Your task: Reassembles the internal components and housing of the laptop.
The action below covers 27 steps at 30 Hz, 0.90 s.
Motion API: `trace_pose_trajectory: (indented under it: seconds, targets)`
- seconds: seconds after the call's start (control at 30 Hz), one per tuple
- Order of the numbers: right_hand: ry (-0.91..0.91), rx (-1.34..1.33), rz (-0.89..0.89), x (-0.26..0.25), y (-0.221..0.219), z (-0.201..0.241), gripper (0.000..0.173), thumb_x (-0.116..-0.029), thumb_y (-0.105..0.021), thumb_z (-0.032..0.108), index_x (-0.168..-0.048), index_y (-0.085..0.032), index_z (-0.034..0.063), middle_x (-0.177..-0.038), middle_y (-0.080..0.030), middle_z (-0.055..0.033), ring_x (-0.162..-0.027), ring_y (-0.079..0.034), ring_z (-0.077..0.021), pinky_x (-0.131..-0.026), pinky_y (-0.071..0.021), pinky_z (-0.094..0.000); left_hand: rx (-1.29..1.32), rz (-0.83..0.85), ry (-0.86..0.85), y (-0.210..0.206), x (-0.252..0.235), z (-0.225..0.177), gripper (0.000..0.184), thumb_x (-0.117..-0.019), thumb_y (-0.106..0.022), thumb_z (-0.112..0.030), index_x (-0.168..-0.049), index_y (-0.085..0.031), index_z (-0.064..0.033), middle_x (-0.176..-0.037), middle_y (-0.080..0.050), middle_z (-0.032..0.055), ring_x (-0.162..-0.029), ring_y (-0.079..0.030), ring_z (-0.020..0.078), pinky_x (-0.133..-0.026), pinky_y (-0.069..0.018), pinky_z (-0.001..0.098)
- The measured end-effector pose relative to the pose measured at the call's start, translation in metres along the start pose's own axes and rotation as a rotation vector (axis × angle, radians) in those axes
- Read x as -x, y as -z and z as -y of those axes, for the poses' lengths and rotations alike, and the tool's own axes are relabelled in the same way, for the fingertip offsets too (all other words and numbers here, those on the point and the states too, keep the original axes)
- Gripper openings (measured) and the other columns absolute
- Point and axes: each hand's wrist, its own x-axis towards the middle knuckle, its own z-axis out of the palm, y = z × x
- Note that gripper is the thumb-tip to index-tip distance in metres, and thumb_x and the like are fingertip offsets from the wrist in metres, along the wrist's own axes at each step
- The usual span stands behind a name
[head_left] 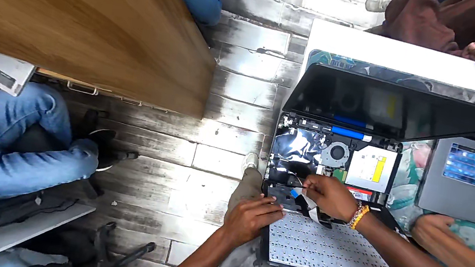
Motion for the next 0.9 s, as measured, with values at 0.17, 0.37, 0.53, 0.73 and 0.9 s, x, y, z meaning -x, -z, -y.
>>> trace_pose_trajectory:
  seconds: [0.17,0.37,0.53,0.73,0.9]
  targets:
    - [-0.002,0.002,-0.005,-0.006,0.009,0.003,0.014,-0.1013,-0.062,0.019,-0.101,-0.070,0.0091,-0.072,-0.064,-0.0045,-0.064,-0.062,-0.0196,-0.064,-0.0521,-0.0448,0.043,-0.010,0.063,-0.002,0.001,-0.001,0.032,-0.0976,-0.053,0.000,-0.111,-0.078,-0.0153,-0.118,-0.076,0.0009,-0.121,-0.068,0.0171,-0.106,-0.0543,0.0389]
    - [0.024,0.059,0.060,-0.029,0.028,0.007,0.016,-0.1005,-0.061,0.019,-0.104,-0.071,0.0078,-0.078,-0.067,-0.0076,-0.074,-0.065,-0.0239,-0.073,-0.0523,-0.0494,0.134,-0.015,0.160,0.004,-0.012,-0.002,0.033,-0.0943,-0.052,0.004,-0.108,-0.079,-0.0109,-0.115,-0.077,0.0029,-0.117,-0.070,0.0162,-0.104,-0.0559,0.0359]
    - [0.055,0.160,0.129,-0.053,0.041,0.010,0.015,-0.0981,-0.064,0.018,-0.102,-0.073,0.0068,-0.080,-0.069,-0.0098,-0.077,-0.067,-0.0265,-0.076,-0.0528,-0.0529,0.157,-0.004,0.246,0.013,-0.031,-0.001,0.024,-0.0922,-0.058,-0.006,-0.103,-0.079,-0.0115,-0.111,-0.077,0.0024,-0.106,-0.073,0.0137,-0.093,-0.0607,0.0370]
    - [0.047,0.190,0.214,-0.078,0.058,0.015,0.013,-0.0972,-0.065,0.017,-0.101,-0.073,0.0069,-0.081,-0.069,-0.0089,-0.074,-0.066,-0.0237,-0.073,-0.0528,-0.0486,0.343,-0.040,0.216,0.008,-0.043,0.014,0.023,-0.0935,-0.060,-0.010,-0.109,-0.077,-0.0124,-0.117,-0.075,0.0001,-0.122,-0.065,0.0153,-0.114,-0.0472,0.0435]
    - [0.099,0.162,0.213,-0.097,0.054,0.012,0.013,-0.0963,-0.065,0.016,-0.097,-0.073,0.0059,-0.080,-0.069,-0.0086,-0.075,-0.066,-0.0225,-0.075,-0.0530,-0.0469,0.585,-0.081,0.202,0.006,-0.057,0.021,0.022,-0.0981,-0.057,-0.006,-0.112,-0.075,-0.0053,-0.117,-0.074,0.0071,-0.116,-0.068,0.0173,-0.105,-0.0547,0.0392]
